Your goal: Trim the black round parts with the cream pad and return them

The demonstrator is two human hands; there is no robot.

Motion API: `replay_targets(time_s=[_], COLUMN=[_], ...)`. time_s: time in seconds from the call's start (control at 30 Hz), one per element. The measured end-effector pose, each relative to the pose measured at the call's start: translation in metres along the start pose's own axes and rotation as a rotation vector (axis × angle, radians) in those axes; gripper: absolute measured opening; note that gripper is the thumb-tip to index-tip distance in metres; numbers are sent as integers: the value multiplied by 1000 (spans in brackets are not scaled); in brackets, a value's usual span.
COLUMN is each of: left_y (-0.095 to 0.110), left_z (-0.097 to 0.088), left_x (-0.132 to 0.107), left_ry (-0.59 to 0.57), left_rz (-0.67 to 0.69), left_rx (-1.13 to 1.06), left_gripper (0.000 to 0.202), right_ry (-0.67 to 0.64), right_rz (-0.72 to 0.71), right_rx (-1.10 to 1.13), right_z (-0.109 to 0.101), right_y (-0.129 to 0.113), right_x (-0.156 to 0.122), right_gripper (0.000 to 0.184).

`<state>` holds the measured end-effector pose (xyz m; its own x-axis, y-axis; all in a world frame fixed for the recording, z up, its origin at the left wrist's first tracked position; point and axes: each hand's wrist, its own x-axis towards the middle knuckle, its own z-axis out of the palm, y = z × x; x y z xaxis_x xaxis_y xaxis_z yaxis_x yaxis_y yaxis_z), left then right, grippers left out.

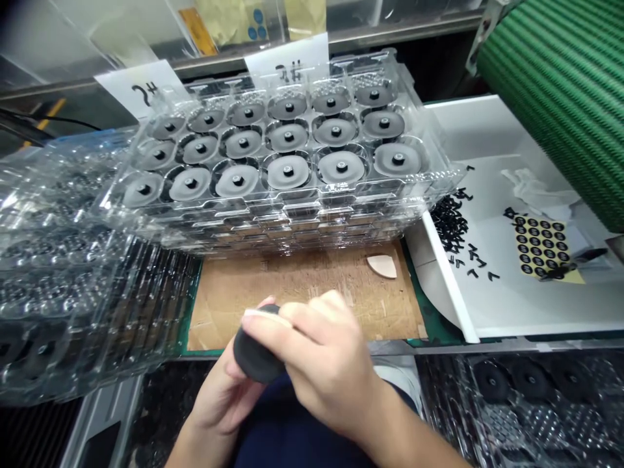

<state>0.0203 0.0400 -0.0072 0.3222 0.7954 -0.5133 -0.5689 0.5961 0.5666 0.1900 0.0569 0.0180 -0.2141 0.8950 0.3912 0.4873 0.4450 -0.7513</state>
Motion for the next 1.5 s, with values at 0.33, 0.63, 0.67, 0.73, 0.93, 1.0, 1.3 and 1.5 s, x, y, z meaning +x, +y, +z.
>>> replay_targets(time_s=[0.33,0.63,0.67,0.73,0.93,1.0,1.3,1.5], left_y=[13,2,1,-1,-3,-4,5,4], left_z=[-12,1,2,1,-5,-3,6,14], left_x=[-9,-4,-4,-5,-8,-8,-7,-5], left_ry=[78,67,77,102,185,132,-5,-100], left_rz=[24,66,75,66,70,40,-1,-45], left_rx=[2,-39,-42,-34,-7,-37,-97,-31], left_gripper=[61,58,56,51,51,51,57,27], right_ry=[-284,154,186,85,-235,-107,-239,-253], right_rz=[294,360,248,58,44,6,146,-202], right_rx=[-50,44,82,145,85,50,-4,23], right_z=[53,16,12,8,19,22,-16,-6], right_y=[64,4,-9,-29,-36,-36,-27,-20], right_x=[-55,-12,-2,10,20,20,-3,21], right_gripper=[20,24,23,22,22,24,20,30])
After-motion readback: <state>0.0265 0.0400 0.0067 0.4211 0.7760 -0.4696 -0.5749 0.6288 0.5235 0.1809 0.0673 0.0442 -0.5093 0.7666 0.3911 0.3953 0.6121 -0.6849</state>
